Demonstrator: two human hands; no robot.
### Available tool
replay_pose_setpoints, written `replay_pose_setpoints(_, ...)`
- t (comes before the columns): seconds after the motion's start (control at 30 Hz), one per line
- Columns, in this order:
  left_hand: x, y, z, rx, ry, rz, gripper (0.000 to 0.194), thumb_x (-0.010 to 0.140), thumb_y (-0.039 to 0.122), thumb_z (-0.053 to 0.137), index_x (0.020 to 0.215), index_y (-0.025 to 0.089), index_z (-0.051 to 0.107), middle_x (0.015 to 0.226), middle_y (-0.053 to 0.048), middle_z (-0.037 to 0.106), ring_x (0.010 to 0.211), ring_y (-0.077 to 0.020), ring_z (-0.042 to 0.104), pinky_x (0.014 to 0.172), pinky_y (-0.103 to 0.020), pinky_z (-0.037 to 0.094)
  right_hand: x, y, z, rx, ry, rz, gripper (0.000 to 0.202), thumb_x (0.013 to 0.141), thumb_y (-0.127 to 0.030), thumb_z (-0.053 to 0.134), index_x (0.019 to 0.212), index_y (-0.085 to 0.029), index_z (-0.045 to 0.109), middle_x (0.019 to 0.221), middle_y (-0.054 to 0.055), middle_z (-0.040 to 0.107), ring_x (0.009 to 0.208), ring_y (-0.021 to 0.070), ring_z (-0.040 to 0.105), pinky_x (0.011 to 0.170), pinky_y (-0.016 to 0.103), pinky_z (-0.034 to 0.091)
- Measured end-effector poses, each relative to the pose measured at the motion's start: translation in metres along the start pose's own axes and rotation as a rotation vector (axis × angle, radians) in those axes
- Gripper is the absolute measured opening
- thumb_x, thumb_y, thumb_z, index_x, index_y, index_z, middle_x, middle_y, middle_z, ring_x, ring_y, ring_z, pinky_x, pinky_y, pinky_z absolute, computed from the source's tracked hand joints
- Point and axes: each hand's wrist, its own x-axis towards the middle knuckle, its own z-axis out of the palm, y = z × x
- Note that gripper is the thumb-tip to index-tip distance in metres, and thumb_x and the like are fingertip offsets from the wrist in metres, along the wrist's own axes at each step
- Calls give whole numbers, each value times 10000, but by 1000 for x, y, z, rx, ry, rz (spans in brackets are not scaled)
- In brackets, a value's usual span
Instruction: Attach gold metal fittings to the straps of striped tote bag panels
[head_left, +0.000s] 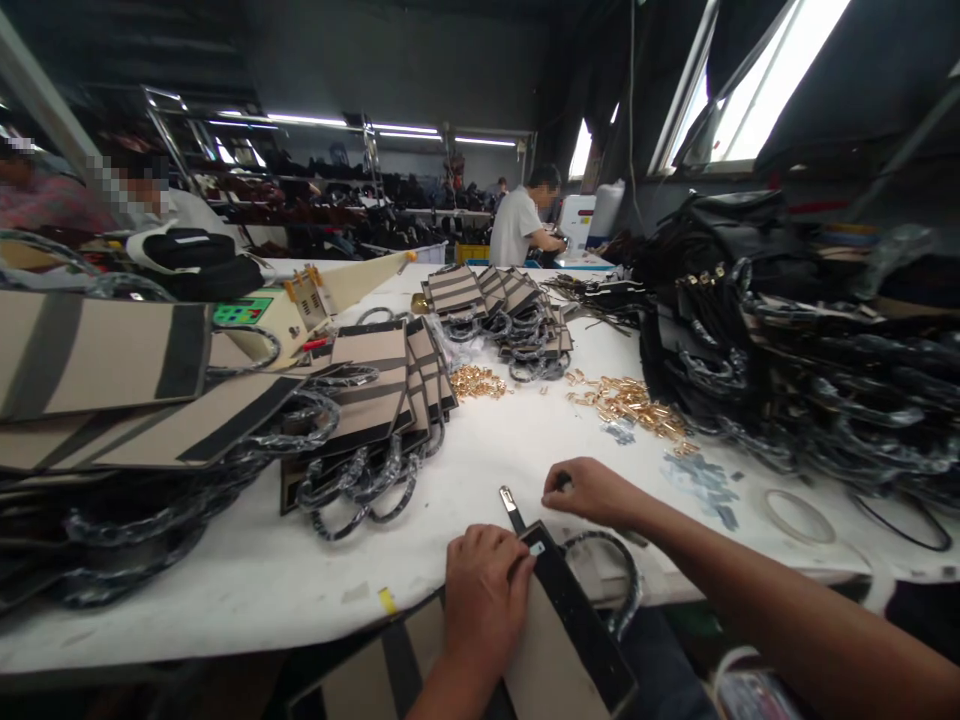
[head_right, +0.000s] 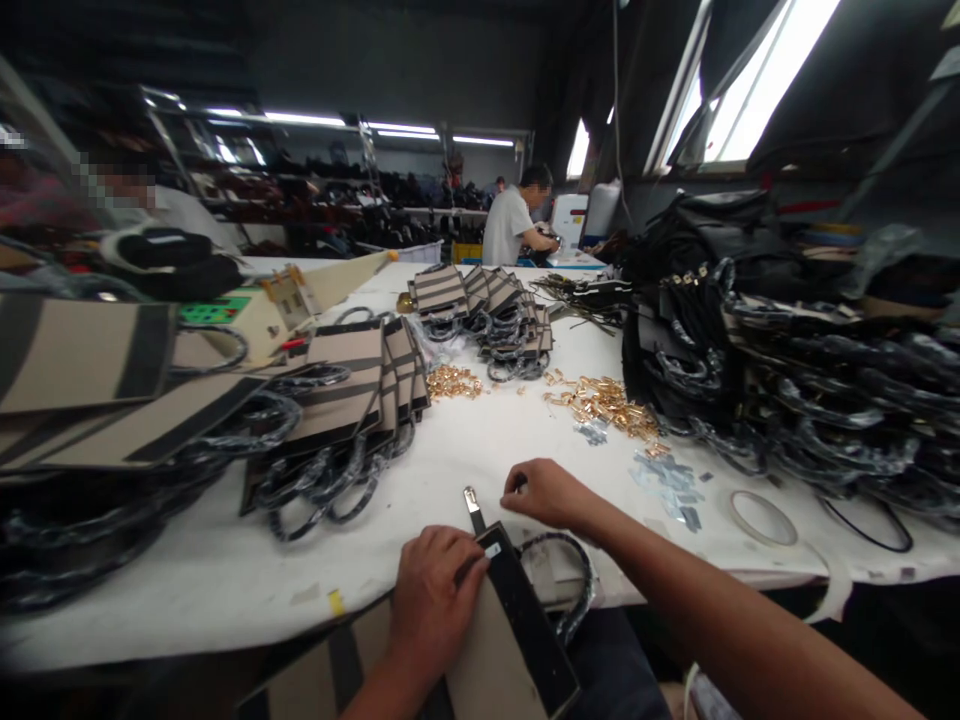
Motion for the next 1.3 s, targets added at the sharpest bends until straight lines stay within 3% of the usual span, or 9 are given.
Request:
replay_pose_setpoints(0.13, -1, -4, 3, -6, 8, 8, 122, 939, 156, 718, 902, 271, 734, 1014, -23, 743, 1022, -269, 627, 877, -472, 430, 20, 65, -52, -76, 238, 234, 306, 952, -359, 598, 1054, -169, 815, 829, 66, 794, 643, 187, 693, 580, 266, 484)
replay_pose_setpoints(0.23, -1, -7, 6, 1, 42, 31, 132, 931, 157, 708, 921, 285, 736, 1149, -29, 754, 1092, -292, 632, 899, -498, 458, 26, 119, -77, -175, 342, 329, 261, 891, -315, 681, 1052, -178, 833, 953, 98, 815, 856, 246, 738, 698, 289, 510)
replay_pose_setpoints(0.37, 1, -7, 7, 4, 44, 33, 121, 930, 176, 710, 911, 292, 736, 1156, -24, 774, 1096, -300, 642, 903, -518, 478, 24, 165, -78, -269, 366, 408, 255, 823, -328, 758, 1029, -218, 859, 969, 102, 817, 889, 286, 735, 750, 325, 512)
replay_pose_setpoints(0.57, 0, -1, 7, -26, 11, -15, 87, 910, 206, 778, 879, 282, 748, 1129, 5, 790, 1103, -270, 635, 934, -501, 452, 24, 183, -73, -302, 341, 447, 226, 851, -340, 754, 1003, -199, 844, 1023, 149, 792, 917, 304, 698, 757, 366, 478)
replay_pose_setpoints(0.73, -3, 0, 9, -18, 2, -31, 66, 926, 237, 781, 886, 285, 758, 1138, 16, 790, 1115, -256, 627, 939, -484, 433, 17, 166, -80, -238, 338, 465, 132, 848, -290, 769, 891, -169, 800, 833, 129, 764, 742, 255, 667, 674, 353, 464)
replay_pose_setpoints(0.87, -4, 2, 9, -18, 6, -23, 63, 938, 244, 772, 895, 287, 758, 1132, 20, 789, 1129, -251, 625, 944, -477, 423, -20, 119, -71, -70, 274, 410, 248, 861, -382, 757, 1007, -188, 804, 700, 54, 724, 593, 193, 644, 580, 298, 484)
replay_pose_setpoints(1.0, -5, 3, 8, -1, -8, -24, 61, 945, 262, 765, 890, 285, 758, 1138, 18, 786, 1128, -256, 617, 943, -474, 420, -77, 50, -31, 219, 121, 210, 463, 817, -453, 761, 1206, -204, 797, 885, 49, 772, 616, 175, 652, 595, 292, 527)
replay_pose_setpoints(1.1, -5, 3, 8, 15, -16, -19, 51, 947, 272, 765, 898, 279, 754, 1150, 15, 783, 1121, -259, 611, 942, -472, 419, -108, 11, 11, 299, -51, 169, 383, 844, -452, 716, 1127, -220, 828, 953, 47, 795, 766, 218, 709, 697, 308, 561)
replay_pose_setpoints(1.3, -8, 2, 9, 23, -12, -10, 37, 952, 295, 755, 916, 287, 755, 1132, -1, 776, 1121, -264, 604, 951, -469, 425, -119, -1, 56, 238, -69, 142, 288, 853, -390, 661, 1050, -248, 816, 903, 31, 790, 815, 255, 724, 741, 359, 540)
